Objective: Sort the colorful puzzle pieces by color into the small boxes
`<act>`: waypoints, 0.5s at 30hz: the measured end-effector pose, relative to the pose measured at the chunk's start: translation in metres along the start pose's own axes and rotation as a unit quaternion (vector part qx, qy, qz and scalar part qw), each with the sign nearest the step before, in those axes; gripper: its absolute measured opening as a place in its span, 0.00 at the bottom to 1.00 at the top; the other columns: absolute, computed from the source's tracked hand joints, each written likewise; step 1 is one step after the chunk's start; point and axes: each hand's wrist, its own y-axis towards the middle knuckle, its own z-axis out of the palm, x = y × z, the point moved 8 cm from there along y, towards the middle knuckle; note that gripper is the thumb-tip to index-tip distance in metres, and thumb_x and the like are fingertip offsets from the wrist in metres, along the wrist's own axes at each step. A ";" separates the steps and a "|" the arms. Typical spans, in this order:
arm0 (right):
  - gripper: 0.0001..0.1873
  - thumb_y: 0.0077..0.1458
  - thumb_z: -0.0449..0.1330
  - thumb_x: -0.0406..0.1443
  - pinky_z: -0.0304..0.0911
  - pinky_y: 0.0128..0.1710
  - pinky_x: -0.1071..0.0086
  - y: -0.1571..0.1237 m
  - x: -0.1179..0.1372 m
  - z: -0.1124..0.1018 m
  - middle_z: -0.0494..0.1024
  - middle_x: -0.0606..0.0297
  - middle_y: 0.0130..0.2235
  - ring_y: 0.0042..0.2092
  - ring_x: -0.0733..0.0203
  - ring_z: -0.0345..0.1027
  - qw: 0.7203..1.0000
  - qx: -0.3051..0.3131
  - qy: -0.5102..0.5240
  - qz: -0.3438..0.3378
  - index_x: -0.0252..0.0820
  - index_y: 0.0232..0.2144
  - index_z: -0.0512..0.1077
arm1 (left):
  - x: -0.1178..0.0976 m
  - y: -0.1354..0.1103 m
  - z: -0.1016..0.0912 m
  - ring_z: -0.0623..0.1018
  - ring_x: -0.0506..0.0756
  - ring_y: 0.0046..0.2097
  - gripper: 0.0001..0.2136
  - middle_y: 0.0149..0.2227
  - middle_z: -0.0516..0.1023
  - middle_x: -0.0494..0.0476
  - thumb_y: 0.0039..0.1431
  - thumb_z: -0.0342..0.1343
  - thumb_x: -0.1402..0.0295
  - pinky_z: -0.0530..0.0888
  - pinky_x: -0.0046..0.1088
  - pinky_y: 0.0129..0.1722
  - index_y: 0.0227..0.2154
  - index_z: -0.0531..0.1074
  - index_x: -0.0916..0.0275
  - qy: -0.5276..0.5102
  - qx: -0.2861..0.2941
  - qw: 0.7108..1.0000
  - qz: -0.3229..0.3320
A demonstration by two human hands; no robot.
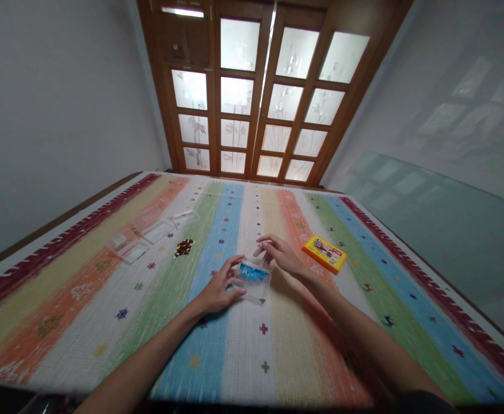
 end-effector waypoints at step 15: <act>0.18 0.70 0.48 0.44 0.73 0.38 0.65 -0.010 -0.013 0.001 0.80 0.51 0.48 0.42 0.57 0.77 0.995 0.014 -0.068 0.077 0.38 0.48 0.69 | -0.031 -0.017 -0.079 0.77 0.56 0.49 0.39 0.62 0.66 0.66 0.49 0.69 0.64 0.77 0.39 0.51 0.65 0.61 0.56 0.070 -0.054 0.996 0.001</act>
